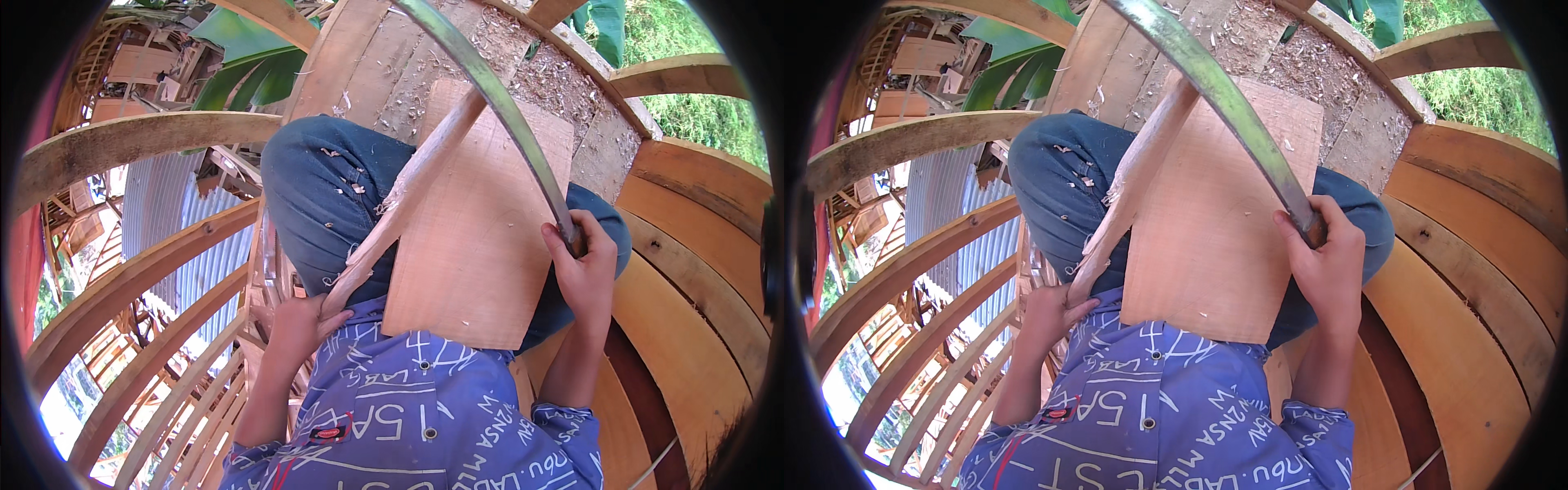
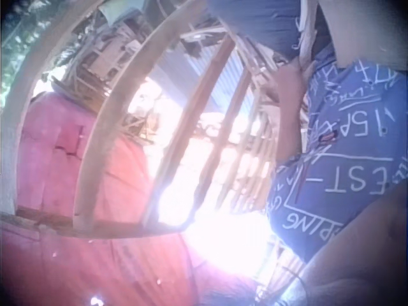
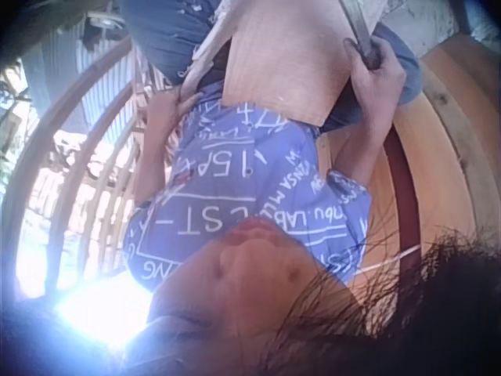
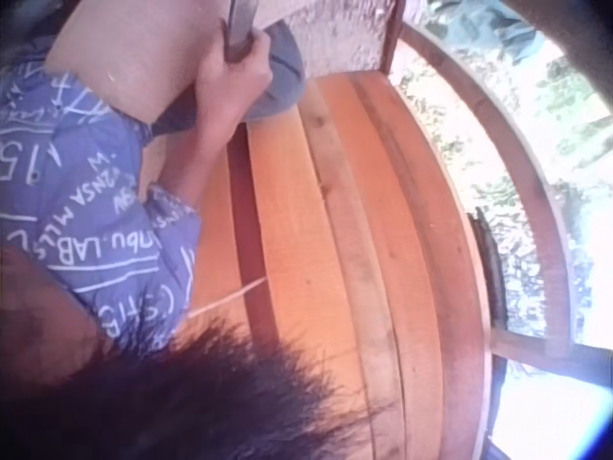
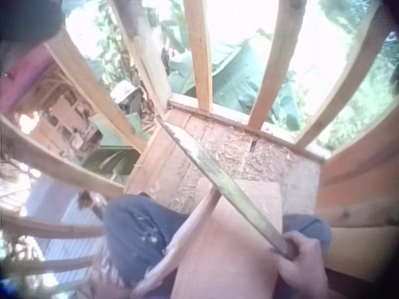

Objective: The person sits cross-legged on a wooden platform and uses a curved blade to shave and shape a rectangular piece of wood. They hold the wood steady with their left hand while repeatedly drawing the blade along its surface to remove thin strips of material.

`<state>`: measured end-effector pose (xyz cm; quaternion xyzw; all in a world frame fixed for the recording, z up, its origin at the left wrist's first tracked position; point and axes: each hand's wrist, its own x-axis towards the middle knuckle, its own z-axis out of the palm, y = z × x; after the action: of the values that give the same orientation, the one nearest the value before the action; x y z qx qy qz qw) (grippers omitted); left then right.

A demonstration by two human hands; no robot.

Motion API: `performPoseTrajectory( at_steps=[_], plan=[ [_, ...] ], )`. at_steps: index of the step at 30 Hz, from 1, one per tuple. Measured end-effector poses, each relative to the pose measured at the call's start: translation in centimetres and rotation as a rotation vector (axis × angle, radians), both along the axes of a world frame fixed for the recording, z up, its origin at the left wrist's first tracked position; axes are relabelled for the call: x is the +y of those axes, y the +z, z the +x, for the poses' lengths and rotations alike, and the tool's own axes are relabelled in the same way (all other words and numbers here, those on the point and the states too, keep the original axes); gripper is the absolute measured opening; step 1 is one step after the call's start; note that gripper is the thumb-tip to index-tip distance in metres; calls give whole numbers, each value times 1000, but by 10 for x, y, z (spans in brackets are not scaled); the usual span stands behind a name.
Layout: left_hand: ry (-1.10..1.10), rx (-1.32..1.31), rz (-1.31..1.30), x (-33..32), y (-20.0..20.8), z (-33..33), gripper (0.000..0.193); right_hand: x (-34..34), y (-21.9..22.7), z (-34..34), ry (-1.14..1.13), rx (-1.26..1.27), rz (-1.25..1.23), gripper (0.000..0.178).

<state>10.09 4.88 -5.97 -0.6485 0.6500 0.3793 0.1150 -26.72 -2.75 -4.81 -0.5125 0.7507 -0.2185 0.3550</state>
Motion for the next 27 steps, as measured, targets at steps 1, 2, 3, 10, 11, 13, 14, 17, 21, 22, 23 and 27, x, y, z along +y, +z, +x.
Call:
performPoseTrajectory(
  at_steps=[1, 2, 3, 10, 11, 13, 14, 17, 21, 22, 23, 27],
  plan=[
    [9, 22, 2, 3, -2, -2, 44, 1, 1, 6, 17, 11, 6, 20],
    [-49, -3, 7, -1, 0, -5, 46, 2, 2, 10, 38, 50, 24, 22],
    [-49, 14, 8, -4, 2, -6, 46, 2, 3, 15, 63, 62, 15, 23],
    [-69, 161, -142, 0, -13, -12, 40, -6, 8, 36, 244, 179, -77, 26],
    [-71, 182, -174, 0, -16, -13, 40, -10, 11, 41, 265, 201, -79, 25],
    [-71, 194, -143, -1, -18, -14, 40, -17, 12, 52, 327, 260, -109, 24],
    [-68, 198, -127, -1, -19, -15, 41, -21, 10, 55, 362, 287, -123, 23],
    [-116, 276, -221, 0, -31, -13, 46, -31, 2, 54, 417, 376, -150, 22],
    [-128, 217, -246, 8, -35, -17, 52, -47, -10, 47, 462, 487, -218, 21],
    [-124, 216, -248, 9, -37, -18, 53, -50, -12, 44, 451, 519, -237, 21],
    [-119, 215, -250, 9, -38, -18, 55, -52, -13, 40, 440, 551, -257, 20],
    [-111, 221, -234, 10, -40, -21, 55, -54, -11, 22, 398, 599, -267, 18]
  ],
)
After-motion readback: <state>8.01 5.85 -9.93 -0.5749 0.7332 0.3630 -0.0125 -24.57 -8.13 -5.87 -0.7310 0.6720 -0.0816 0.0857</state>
